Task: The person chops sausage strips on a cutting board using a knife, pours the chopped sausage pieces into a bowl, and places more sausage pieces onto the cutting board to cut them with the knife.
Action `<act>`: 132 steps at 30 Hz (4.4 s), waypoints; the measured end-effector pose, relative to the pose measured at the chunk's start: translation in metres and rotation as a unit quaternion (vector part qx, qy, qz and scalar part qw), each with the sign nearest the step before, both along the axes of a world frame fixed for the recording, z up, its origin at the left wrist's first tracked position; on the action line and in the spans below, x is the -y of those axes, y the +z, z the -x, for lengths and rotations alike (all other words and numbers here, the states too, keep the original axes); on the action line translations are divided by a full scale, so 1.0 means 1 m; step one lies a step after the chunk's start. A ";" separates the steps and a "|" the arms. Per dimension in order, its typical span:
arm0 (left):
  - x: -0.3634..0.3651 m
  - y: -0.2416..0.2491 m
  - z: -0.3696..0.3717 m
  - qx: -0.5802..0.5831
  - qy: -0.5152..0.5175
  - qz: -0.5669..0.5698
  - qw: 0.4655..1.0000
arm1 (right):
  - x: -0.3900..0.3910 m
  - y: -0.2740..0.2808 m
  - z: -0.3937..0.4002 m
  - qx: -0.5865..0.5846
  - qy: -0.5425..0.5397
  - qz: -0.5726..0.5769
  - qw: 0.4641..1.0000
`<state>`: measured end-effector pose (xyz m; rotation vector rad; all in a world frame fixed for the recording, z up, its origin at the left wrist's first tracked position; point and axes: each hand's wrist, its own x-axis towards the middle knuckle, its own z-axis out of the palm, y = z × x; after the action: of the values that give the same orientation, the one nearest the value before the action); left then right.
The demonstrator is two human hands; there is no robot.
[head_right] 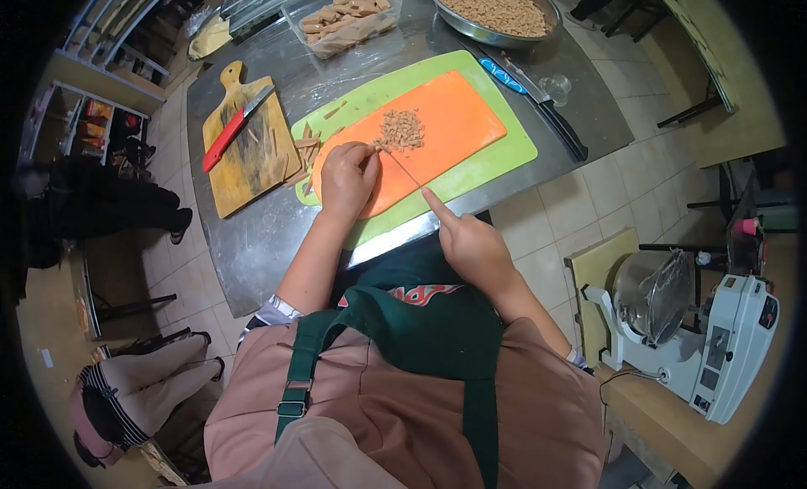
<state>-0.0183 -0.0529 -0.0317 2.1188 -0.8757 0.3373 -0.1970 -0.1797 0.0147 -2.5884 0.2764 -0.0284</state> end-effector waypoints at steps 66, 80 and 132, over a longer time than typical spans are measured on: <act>0.012 -0.002 -0.002 0.014 -0.011 -0.025 1.000 | 0.003 -0.005 -0.045 -0.069 0.012 0.006 0.998; 0.007 -0.002 0.001 0.000 0.000 -0.004 1.000 | 0.000 0.007 -0.002 0.029 -0.020 0.026 0.999; -0.001 -0.001 -0.003 -0.014 0.005 -0.005 1.000 | -0.012 0.000 -0.026 -0.068 0.001 0.053 0.996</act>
<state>-0.0150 -0.0517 -0.0330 2.1327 -0.8526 0.3083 -0.1712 -0.1682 0.0145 -2.7003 0.3294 0.1393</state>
